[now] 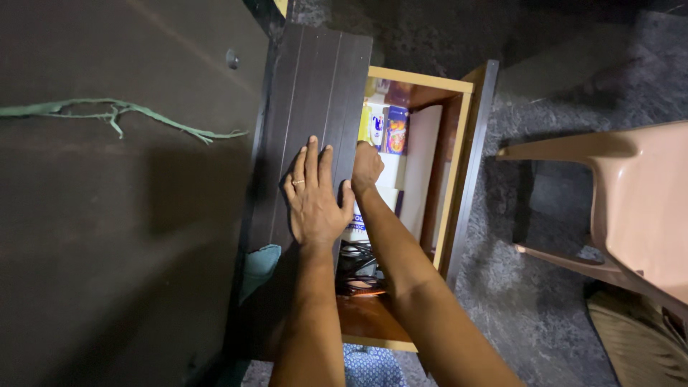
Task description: The person organizes items in a desk drawer, placing a power adapter and other small objects inside. They then wipe the top surface of the desk with a pink cloth and place a small box and a pencil into the drawer.
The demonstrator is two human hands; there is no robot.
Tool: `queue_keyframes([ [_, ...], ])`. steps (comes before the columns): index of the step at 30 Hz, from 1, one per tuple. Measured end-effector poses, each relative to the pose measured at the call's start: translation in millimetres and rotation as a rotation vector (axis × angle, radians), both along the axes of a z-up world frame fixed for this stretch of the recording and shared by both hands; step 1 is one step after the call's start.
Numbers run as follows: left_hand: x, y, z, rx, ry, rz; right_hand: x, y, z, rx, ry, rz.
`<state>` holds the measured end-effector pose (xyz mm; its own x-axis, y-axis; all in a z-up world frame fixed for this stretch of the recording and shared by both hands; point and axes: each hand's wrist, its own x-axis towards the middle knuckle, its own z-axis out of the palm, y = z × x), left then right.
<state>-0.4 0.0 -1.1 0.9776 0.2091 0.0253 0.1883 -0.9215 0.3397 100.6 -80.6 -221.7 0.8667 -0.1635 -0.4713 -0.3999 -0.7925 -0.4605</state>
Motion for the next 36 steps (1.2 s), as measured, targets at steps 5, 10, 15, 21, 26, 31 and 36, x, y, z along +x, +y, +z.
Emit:
queue_keyframes([
  [5,-0.3,0.1,-1.7,0.013,-0.010,-0.008,1.4,0.8,-3.7,-0.043,0.003,0.053],
  [10,0.6,-0.2,-3.6,0.037,-0.001,-0.003,-11.3,3.8,25.9,0.079,0.005,-0.019],
  [15,0.1,-0.8,-1.8,0.025,0.001,0.001,-39.3,-4.0,42.9,0.386,-0.373,-0.246],
  [21,-0.2,0.1,-2.5,0.029,-0.010,-0.014,-32.3,-32.2,44.9,0.840,-0.615,-0.458],
  [26,0.6,-0.4,-0.7,0.031,0.002,-0.017,-2.1,-56.0,57.8,0.789,-0.573,-0.365],
  [31,2.3,1.6,0.3,0.006,-0.001,-0.008,37.3,-59.4,57.2,0.603,-0.359,-0.247],
  [36,2.4,3.8,-0.8,-0.008,-0.020,-0.017,68.7,-49.7,34.2,0.315,-0.237,-0.198],
])
